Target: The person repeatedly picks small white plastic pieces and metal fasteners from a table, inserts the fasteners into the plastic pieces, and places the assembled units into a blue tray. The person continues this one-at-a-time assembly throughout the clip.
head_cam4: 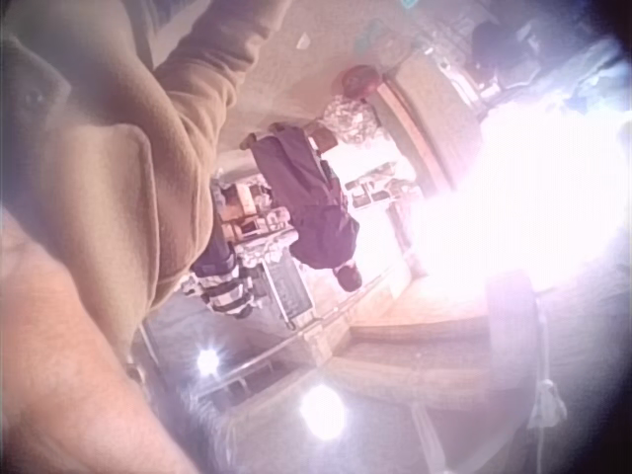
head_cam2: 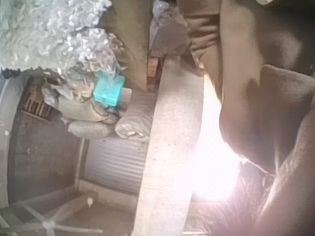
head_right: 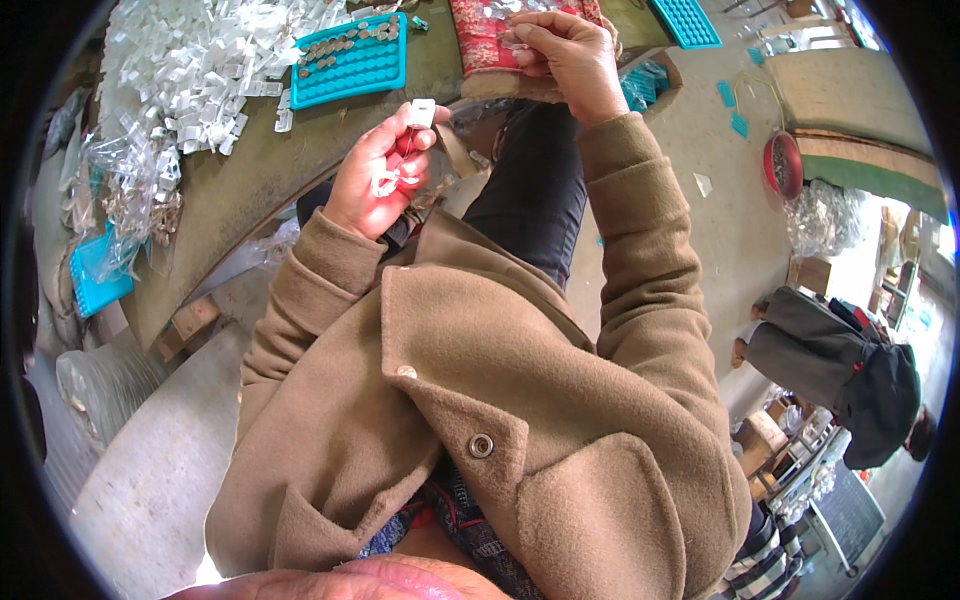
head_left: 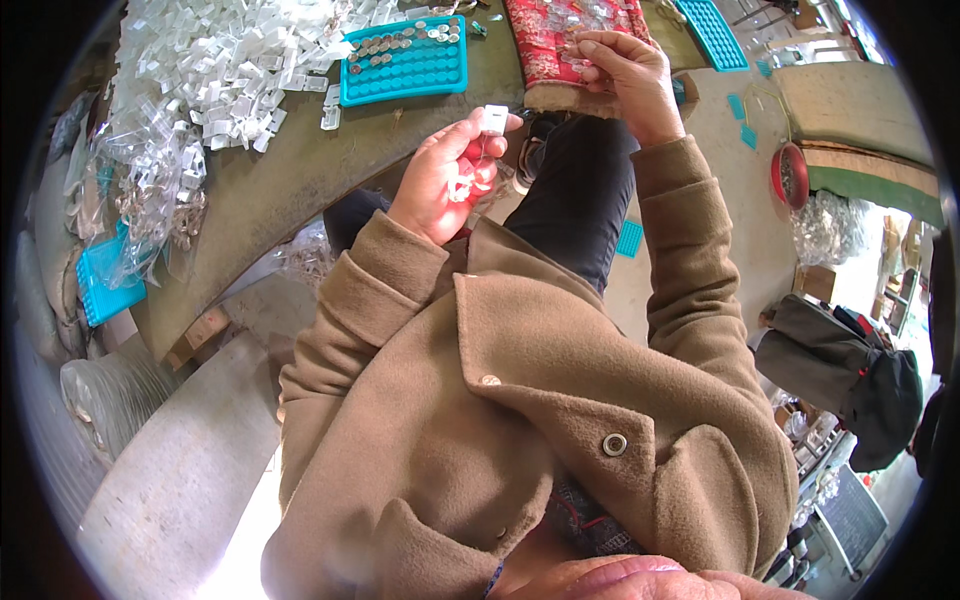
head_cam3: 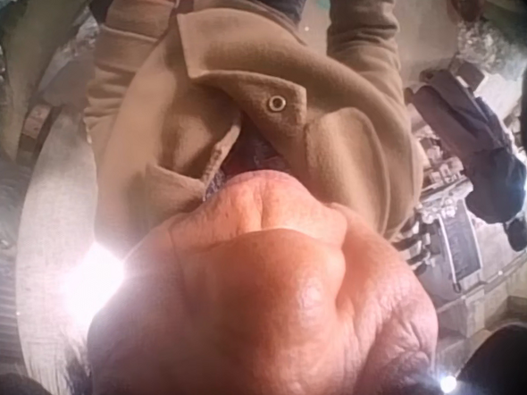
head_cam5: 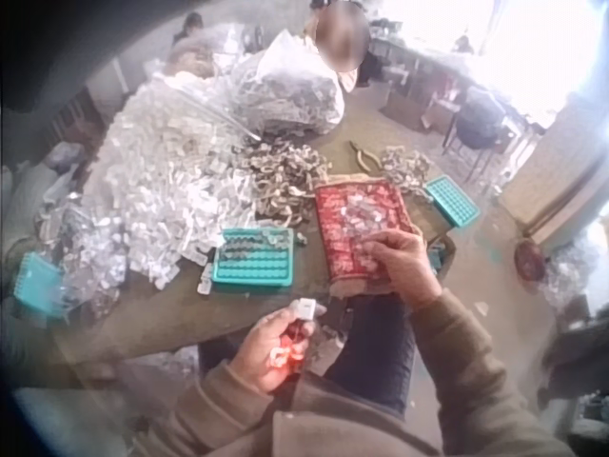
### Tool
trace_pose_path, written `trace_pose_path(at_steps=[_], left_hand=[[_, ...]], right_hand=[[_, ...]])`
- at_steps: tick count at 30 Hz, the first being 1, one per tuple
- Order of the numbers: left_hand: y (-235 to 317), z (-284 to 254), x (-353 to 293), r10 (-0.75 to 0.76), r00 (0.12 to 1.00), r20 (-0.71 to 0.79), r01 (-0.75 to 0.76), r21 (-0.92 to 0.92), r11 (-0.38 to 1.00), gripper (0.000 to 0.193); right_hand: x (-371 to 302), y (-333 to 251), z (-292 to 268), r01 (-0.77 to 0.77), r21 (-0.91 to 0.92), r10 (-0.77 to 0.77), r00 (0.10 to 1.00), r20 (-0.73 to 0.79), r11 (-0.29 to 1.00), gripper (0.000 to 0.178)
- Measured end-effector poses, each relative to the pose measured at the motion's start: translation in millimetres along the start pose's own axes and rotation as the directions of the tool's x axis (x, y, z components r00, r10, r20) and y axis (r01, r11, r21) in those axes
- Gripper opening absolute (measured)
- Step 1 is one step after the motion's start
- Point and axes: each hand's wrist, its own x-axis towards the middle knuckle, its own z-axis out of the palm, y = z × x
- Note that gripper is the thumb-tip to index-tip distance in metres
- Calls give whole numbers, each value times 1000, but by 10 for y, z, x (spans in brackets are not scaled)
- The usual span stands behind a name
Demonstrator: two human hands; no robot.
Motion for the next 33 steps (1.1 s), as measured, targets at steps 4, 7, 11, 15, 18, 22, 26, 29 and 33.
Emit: trace_pose_path(at_steps=[4, 7, 11, 15, 18, 22, 26, 29, 33], left_hand=[[83, 61, 59, 13, 999, 33, -13, 0, 1000, 42], [145, 113, 106, 33, 998, 60, -32, -20, 999, 40], [152, 181, 159, 69, 996, 63, -64, -79, 995, 32], [156, 233, 144, 76, 994, 72, -68, -106, 992, 29], [115, 288, 110, 103, 994, 46, -98, -99, 990, 27], [111, 293, 106, 111, 990, 87, -98, -147, 984, 26], [80, 256, 80, 130, 991, 16, -128, -101, 987, 24], [68, 239, 75, 250, 967, -55, -244, 100, 965, 23], [91, 169, 16, 133, 986, -98, -144, -107, 984, 22]], right_hand=[[-89, -109, 54, -54, 221, 33, 995, 98, 974, 19], [-165, -149, 107, -137, 348, 72, 979, 193, 928, 15], [-280, -149, 196, -185, 414, 51, 948, 315, 891, 11], [-365, -154, 323, -151, 431, -4, 942, 337, 890, 11], [-462, -147, 471, 162, 215, -206, 958, 199, 963, 10], [-503, -179, 592, 391, 43, -392, 902, 183, 920, 7], [-501, -238, 588, 604, -325, -531, 796, 290, 728, 8], [-522, -256, 613, 626, -383, -528, 780, 336, 680, 10], [-516, -245, 753, 476, -399, -367, 873, 321, 784, 11]])
